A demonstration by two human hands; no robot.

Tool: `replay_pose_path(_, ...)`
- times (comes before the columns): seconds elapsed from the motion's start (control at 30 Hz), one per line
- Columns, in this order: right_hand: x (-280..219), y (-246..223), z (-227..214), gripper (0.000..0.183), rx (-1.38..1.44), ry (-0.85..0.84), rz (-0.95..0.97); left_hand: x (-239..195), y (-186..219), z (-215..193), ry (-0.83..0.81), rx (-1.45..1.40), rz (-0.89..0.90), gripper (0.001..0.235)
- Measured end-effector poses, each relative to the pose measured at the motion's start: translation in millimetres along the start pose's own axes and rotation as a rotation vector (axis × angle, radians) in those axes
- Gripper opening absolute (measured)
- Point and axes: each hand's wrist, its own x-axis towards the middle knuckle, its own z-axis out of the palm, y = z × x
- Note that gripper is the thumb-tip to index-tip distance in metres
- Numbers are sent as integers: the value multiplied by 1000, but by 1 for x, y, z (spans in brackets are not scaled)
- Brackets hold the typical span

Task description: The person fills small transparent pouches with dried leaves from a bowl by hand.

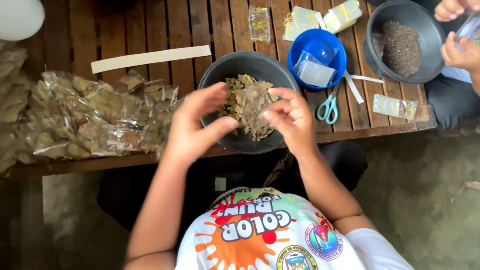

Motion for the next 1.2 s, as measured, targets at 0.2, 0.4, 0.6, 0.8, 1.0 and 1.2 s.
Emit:
replay_pose_path(0.2, -14, -3, 23, 47, -197, -139, -90, -16, -59, 60, 227, -642, -267, 17)
replay_pose_path(0.4, -9, -6, 12, 68, -386, -179, -185, -17, -54, 61, 253, -201, -123, 13)
replay_pose_path(0.6, 2, -23, 9, 40, -446, -152, -407, -23, -30, 69, 259, 20, -30, 9)
replay_pose_path(0.8, -3, -9, 0, 25, -498, -168, -434, -29, -9, 75, 215, 75, 71, 13)
replay_pose_path(1.0, -11, -13, -9, 25, -466, -170, -432, -37, -20, 77, 230, 143, -14, 15)
replay_pose_path(1.2, -23, -10, -10, 28, -472, -137, -424, -44, -34, 87, 183, 164, -66, 19)
